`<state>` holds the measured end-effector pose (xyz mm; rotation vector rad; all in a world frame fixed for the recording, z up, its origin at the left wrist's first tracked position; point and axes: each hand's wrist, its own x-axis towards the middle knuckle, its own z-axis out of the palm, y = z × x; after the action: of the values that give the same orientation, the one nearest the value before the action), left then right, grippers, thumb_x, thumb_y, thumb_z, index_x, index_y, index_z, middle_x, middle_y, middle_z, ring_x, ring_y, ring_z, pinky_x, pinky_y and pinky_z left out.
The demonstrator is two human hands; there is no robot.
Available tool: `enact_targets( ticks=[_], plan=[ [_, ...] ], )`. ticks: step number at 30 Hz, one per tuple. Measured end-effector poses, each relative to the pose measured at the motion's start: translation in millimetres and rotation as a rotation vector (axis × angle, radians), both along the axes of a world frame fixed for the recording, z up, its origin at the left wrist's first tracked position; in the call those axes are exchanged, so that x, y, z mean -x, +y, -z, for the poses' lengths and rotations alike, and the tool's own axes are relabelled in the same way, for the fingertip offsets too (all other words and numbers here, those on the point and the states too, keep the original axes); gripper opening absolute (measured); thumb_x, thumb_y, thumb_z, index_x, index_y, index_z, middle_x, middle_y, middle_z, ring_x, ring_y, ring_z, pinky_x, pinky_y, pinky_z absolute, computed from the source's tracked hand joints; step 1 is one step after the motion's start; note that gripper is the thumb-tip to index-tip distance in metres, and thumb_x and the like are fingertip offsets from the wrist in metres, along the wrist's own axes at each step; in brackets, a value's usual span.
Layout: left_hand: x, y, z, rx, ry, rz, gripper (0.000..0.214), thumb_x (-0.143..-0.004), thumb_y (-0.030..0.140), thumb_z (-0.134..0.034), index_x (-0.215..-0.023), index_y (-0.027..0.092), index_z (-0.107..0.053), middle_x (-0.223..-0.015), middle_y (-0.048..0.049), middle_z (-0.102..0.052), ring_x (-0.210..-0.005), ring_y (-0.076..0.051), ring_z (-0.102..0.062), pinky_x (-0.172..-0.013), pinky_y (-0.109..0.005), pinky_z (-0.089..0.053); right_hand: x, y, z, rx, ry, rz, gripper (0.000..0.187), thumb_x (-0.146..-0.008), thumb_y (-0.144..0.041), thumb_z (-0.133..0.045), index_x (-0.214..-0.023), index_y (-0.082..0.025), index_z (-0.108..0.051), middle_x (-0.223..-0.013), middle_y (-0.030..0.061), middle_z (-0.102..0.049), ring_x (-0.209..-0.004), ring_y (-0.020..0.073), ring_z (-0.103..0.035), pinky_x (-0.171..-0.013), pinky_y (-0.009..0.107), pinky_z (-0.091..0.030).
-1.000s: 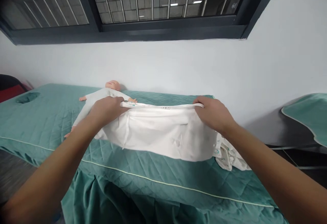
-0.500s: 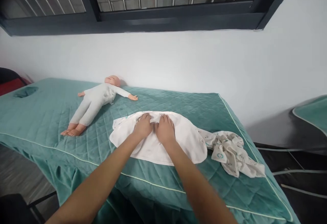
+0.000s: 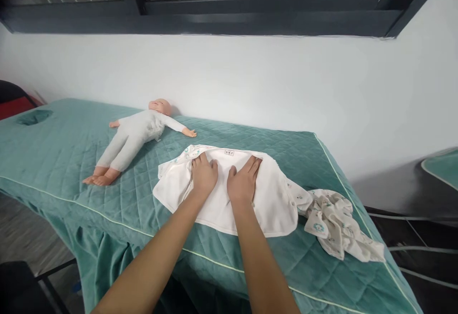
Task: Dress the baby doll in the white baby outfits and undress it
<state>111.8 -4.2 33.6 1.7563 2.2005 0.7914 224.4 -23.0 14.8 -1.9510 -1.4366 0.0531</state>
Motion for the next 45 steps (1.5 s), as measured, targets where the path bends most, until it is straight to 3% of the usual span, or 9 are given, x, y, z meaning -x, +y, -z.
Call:
enact_targets(
  ticks=[3, 8, 15, 20, 24, 29, 35, 38, 45],
  plan=[
    [3, 7, 4.2, 0.010, -0.021, 0.026, 0.041, -0.101, 0.034, -0.040, -0.133, 0.012, -0.053, -0.138, -0.0189, -0.063, -0.133, -0.030, -0.057, -0.111, -0.043, -0.042, -2, 3, -2.0, 0.007, 0.065, 0.053, 0.074, -0.093, -0.038, -0.043, -0.152, 0.003, -0.022, -0.160, 0.0341, -0.023, -0.153, 0.0404, -0.023, -0.122, 0.055, -0.026],
    [12, 31, 4.9, 0.012, 0.072, 0.068, 0.045, -0.101, 0.035, -0.040, -0.137, 0.011, -0.052, -0.144, -0.0196, -0.059, -0.139, -0.030, -0.053, -0.117, -0.043, -0.037, -9, 25, -3.6, 0.020, 0.120, 0.043, 0.069, -0.091, -0.040, -0.047, -0.144, 0.001, -0.031, -0.151, 0.0347, -0.038, -0.144, 0.0415, -0.038, -0.119, 0.055, -0.032],
    [2, 92, -1.0, 0.070, 0.096, 0.081, 0.050, -0.100, 0.036, -0.040, -0.140, 0.008, -0.049, -0.147, -0.0225, -0.056, -0.140, -0.032, -0.051, -0.117, -0.044, -0.036, -24, 84, -7.7, 0.067, 0.139, 0.027, 0.075, -0.087, -0.036, -0.053, -0.148, 0.001, -0.028, -0.155, 0.0336, -0.034, -0.147, 0.0407, -0.035, -0.121, 0.053, -0.028],
    [-9, 126, 12.1, 0.092, 0.110, 0.085, 0.054, -0.101, 0.040, -0.037, -0.142, 0.007, -0.048, -0.150, -0.0226, -0.053, -0.144, -0.034, -0.046, -0.118, -0.047, -0.034, -31, 122, -1.0, 0.148, 0.092, 0.060, 0.076, -0.089, -0.034, -0.052, -0.149, 0.004, -0.027, -0.156, 0.0341, -0.034, -0.149, 0.0401, -0.032, -0.123, 0.051, -0.025],
    [-12, 129, 22.8, 0.019, 0.133, 0.083, 0.053, -0.102, 0.040, -0.035, -0.142, 0.009, -0.047, -0.148, -0.0223, -0.055, -0.143, -0.034, -0.046, -0.118, -0.050, -0.032, -32, 131, 5.9, 0.111, 0.030, 0.055, 0.071, -0.091, -0.035, -0.049, -0.150, -0.001, -0.028, -0.155, 0.0317, -0.038, -0.148, 0.0388, -0.035, -0.121, 0.054, -0.028],
    [-11, 126, 22.4, 0.007, 0.150, 0.065, 0.053, -0.102, 0.040, -0.033, -0.145, 0.012, -0.045, -0.150, -0.0205, -0.054, -0.143, -0.033, -0.046, -0.118, -0.049, -0.031, -34, 130, 9.4, 0.099, 0.042, 0.052, 0.072, -0.093, -0.038, -0.047, -0.153, -0.002, -0.025, -0.159, 0.0312, -0.034, -0.149, 0.0380, -0.035, -0.121, 0.054, -0.028],
    [-14, 131, 24.8, 0.072, 0.211, 0.081, 0.058, -0.102, 0.043, -0.032, -0.140, 0.004, -0.052, -0.148, -0.0247, -0.055, -0.145, -0.035, -0.044, -0.120, -0.049, -0.027, -32, 135, 14.1, 0.250, 0.027, 0.072, 0.075, -0.096, -0.039, -0.045, -0.155, 0.002, -0.022, -0.158, 0.0328, -0.034, -0.150, 0.0386, -0.033, -0.123, 0.053, -0.024],
    [-15, 132, 25.1, 0.125, 0.241, 0.099, 0.061, -0.103, 0.042, -0.028, -0.137, 0.000, -0.055, -0.142, -0.0266, -0.058, -0.141, -0.036, -0.048, -0.119, -0.050, -0.028, -30, 138, 15.2, 0.313, 0.027, 0.068, 0.070, -0.098, -0.040, -0.042, -0.151, 0.005, -0.032, -0.153, 0.0348, -0.041, -0.148, 0.0406, -0.037, -0.121, 0.053, -0.027],
    [-16, 130, 22.8, 0.121, 0.228, 0.100, 0.060, -0.102, 0.043, -0.030, -0.138, 0.002, -0.055, -0.139, -0.0275, -0.060, -0.140, -0.035, -0.050, -0.117, -0.050, -0.031, -28, 137, 15.6, 0.309, -0.032, 0.073, 0.070, -0.099, -0.041, -0.036, -0.148, 0.008, -0.034, -0.149, 0.0394, -0.043, -0.145, 0.0405, -0.042, -0.119, 0.057, -0.029]
  ],
)
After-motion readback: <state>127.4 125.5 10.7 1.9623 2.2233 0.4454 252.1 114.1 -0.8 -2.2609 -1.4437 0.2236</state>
